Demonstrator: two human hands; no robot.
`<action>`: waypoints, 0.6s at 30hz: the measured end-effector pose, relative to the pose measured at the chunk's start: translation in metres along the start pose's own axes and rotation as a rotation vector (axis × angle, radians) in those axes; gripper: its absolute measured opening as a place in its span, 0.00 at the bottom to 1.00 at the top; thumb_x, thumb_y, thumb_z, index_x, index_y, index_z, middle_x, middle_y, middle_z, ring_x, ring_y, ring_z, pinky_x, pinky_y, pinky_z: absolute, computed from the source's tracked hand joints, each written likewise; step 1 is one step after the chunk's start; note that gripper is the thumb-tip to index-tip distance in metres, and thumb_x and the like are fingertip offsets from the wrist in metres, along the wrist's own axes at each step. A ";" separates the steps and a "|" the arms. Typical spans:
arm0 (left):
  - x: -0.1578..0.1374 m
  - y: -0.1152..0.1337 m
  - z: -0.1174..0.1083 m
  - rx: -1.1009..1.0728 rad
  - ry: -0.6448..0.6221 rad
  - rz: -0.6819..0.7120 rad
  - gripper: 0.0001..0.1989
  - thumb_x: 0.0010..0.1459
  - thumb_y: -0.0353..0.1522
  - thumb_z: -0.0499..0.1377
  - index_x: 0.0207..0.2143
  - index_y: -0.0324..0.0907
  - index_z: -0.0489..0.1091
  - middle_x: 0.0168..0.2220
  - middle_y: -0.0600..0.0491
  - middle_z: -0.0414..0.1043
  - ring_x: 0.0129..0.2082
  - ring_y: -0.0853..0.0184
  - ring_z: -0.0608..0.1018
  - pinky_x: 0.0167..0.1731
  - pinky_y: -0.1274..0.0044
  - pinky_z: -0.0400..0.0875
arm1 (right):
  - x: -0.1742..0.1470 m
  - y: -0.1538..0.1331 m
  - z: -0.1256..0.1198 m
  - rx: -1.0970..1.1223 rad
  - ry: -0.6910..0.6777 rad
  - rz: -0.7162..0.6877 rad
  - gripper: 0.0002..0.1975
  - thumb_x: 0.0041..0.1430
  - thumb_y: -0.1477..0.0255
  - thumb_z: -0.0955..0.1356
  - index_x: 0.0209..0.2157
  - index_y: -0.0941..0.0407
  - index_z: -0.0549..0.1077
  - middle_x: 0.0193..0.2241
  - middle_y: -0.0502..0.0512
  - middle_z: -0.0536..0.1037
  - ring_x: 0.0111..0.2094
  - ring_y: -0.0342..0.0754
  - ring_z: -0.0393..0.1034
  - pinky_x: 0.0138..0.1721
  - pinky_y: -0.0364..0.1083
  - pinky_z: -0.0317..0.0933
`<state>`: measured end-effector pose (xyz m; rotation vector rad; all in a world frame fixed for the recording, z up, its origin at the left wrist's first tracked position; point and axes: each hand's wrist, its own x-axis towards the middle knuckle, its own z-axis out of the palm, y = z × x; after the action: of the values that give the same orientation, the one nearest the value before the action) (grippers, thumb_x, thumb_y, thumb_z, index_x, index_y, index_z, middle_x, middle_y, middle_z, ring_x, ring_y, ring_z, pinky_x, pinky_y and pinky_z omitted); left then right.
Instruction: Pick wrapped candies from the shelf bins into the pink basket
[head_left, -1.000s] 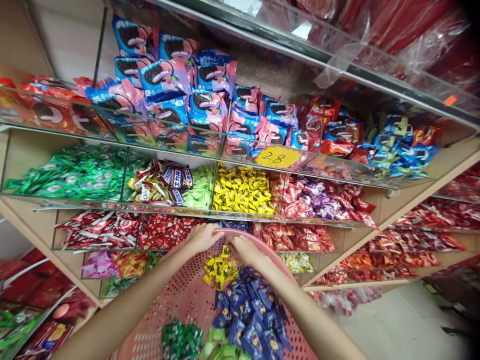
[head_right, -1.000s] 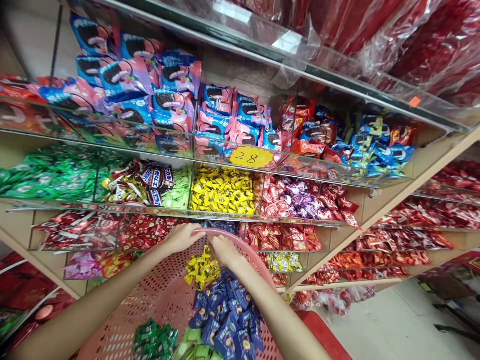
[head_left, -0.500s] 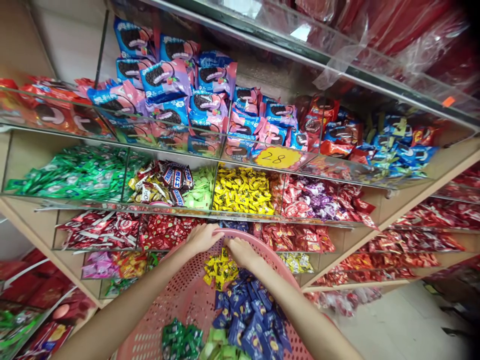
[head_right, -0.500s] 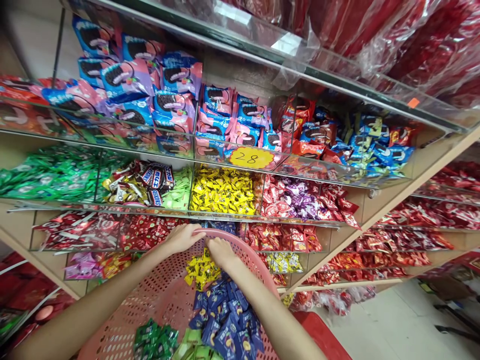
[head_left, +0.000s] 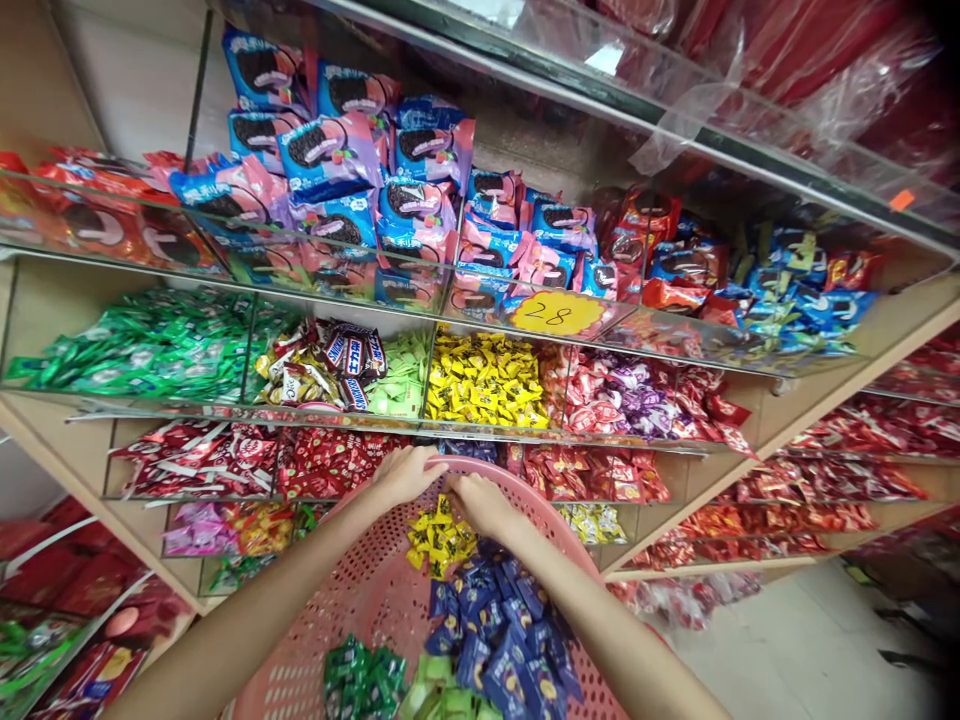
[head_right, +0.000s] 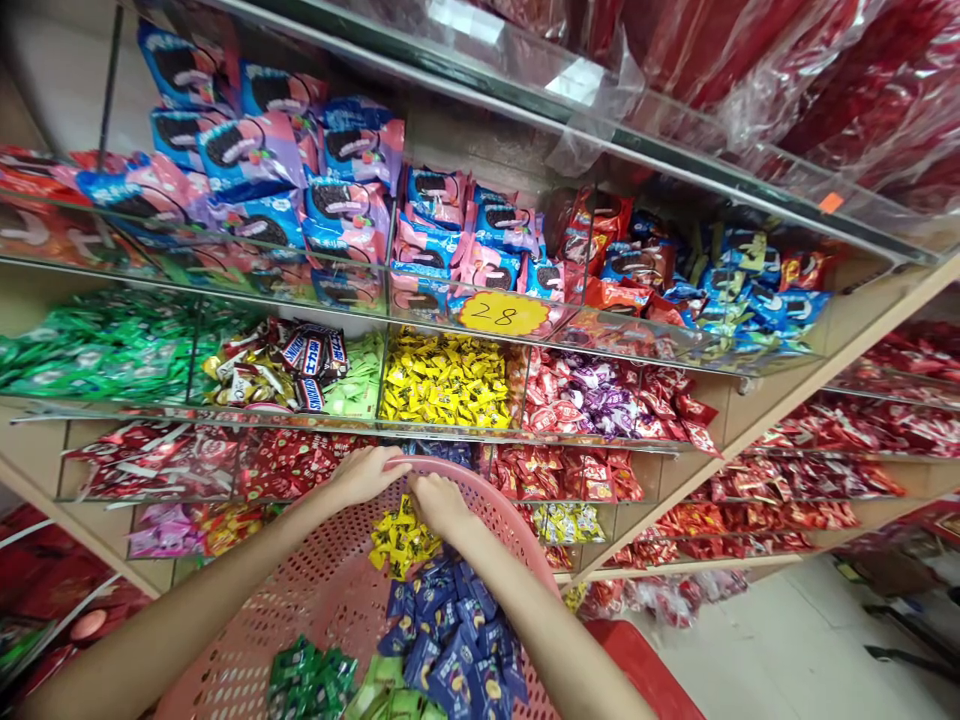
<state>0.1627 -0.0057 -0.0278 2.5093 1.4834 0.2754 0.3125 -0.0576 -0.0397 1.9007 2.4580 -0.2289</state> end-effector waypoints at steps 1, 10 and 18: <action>0.000 0.000 0.000 0.000 0.001 0.002 0.21 0.55 0.48 0.43 0.36 0.48 0.70 0.34 0.50 0.75 0.36 0.60 0.75 0.31 0.76 0.64 | 0.000 0.000 0.001 0.001 0.004 -0.012 0.12 0.60 0.74 0.56 0.40 0.56 0.67 0.36 0.58 0.74 0.39 0.49 0.68 0.36 0.44 0.57; 0.001 -0.002 0.001 0.010 0.004 0.010 0.21 0.55 0.48 0.43 0.36 0.48 0.69 0.33 0.50 0.75 0.35 0.60 0.76 0.30 0.76 0.64 | 0.002 0.004 0.014 -0.042 0.057 0.118 0.14 0.60 0.70 0.56 0.38 0.59 0.70 0.36 0.63 0.75 0.38 0.52 0.70 0.36 0.46 0.59; 0.001 -0.001 0.000 -0.008 -0.007 -0.004 0.22 0.55 0.48 0.43 0.37 0.48 0.69 0.34 0.50 0.75 0.36 0.60 0.75 0.32 0.76 0.64 | 0.005 0.005 0.024 0.125 -0.071 0.281 0.11 0.52 0.69 0.64 0.35 0.60 0.72 0.39 0.64 0.74 0.39 0.52 0.70 0.35 0.44 0.59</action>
<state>0.1622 -0.0042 -0.0284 2.4985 1.4814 0.2708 0.3140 -0.0550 -0.0641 2.2156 2.1453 -0.4415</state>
